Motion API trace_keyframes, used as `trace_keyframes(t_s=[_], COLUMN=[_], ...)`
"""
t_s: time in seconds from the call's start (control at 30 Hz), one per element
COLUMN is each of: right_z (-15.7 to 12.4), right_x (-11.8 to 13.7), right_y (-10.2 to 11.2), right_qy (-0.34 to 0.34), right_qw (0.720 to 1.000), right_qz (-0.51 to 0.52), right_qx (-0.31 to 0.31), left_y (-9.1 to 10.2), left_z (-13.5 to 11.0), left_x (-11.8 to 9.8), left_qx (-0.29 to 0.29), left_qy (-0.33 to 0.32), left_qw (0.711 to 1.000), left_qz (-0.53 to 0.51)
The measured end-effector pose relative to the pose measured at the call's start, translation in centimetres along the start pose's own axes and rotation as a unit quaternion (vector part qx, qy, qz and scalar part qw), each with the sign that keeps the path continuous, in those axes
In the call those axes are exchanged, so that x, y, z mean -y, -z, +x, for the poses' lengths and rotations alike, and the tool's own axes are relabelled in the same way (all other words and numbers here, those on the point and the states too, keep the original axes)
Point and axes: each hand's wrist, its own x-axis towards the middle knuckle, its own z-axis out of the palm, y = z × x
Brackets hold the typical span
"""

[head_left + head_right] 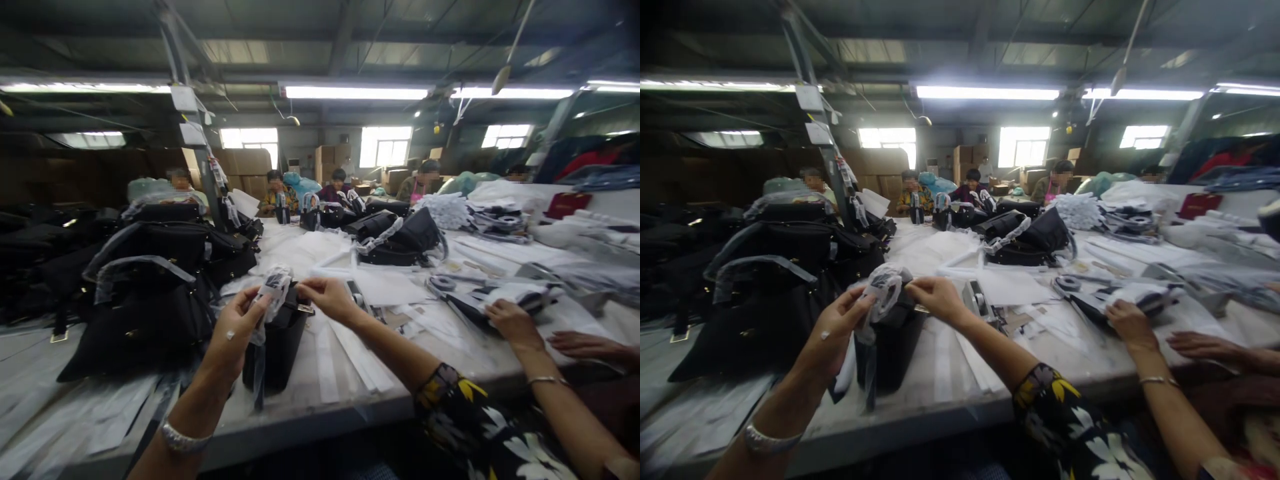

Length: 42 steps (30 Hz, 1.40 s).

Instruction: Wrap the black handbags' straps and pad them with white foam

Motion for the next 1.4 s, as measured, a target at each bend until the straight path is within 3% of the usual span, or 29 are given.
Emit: trace_keyframes(t_s=[0.07, 0.2, 0.33, 0.47, 0.63, 0.77, 0.97, 1.1, 1.2, 1.3, 1.4], right_z=[-0.3, -2.8, -5.4, -6.0, -6.4, -8.7, -13.0, -13.8, -12.6, -10.3, -7.6], right_x=[-2.4, -7.6, -11.4, -12.6, -10.8, -9.5, -10.9, -10.3, -7.0, -1.9, 2.7], right_y=[3.9, 9.8, 10.7, 10.0, 10.4, 10.3, 8.5, 7.4, 5.8, 3.4, 0.5], right_qy=[-0.030, -0.139, -0.232, -0.278, -0.251, -0.251, -0.304, -0.281, -0.228, -0.129, -0.051], right_qw=[0.986, 0.954, 0.943, 0.943, 0.942, 0.935, 0.912, 0.920, 0.940, 0.965, 0.974], right_qz=[-0.130, -0.192, -0.165, -0.070, 0.038, 0.106, 0.148, 0.159, 0.182, 0.211, 0.222], right_qx=[-0.097, -0.185, -0.174, -0.170, -0.219, -0.228, -0.233, -0.223, -0.179, -0.082, -0.001], left_y=[0.2, 0.5, 0.3, 0.3, 0.2, 0.1, 0.4, 0.5, 0.1, -0.3, -0.6], left_z=[0.1, 0.2, 0.3, 0.3, 0.3, 0.3, 0.4, 0.4, 0.1, -0.2, -0.4], left_x=[0.5, 1.1, 1.3, 1.2, 1.1, 1.2, 1.7, 1.9, 2.0, 2.2, 2.3], left_qx=[-0.014, -0.016, -0.014, -0.023, -0.032, -0.036, -0.021, -0.019, -0.017, 0.008, 0.019], left_qy=[0.001, -0.005, -0.006, -0.004, -0.001, 0.005, 0.000, 0.001, -0.007, -0.026, -0.040], left_qw=[1.000, 1.000, 1.000, 1.000, 0.999, 0.999, 0.999, 0.999, 1.000, 1.000, 0.999], left_qz=[-0.013, -0.015, -0.021, -0.021, -0.027, -0.035, -0.031, -0.026, -0.023, -0.007, 0.008])
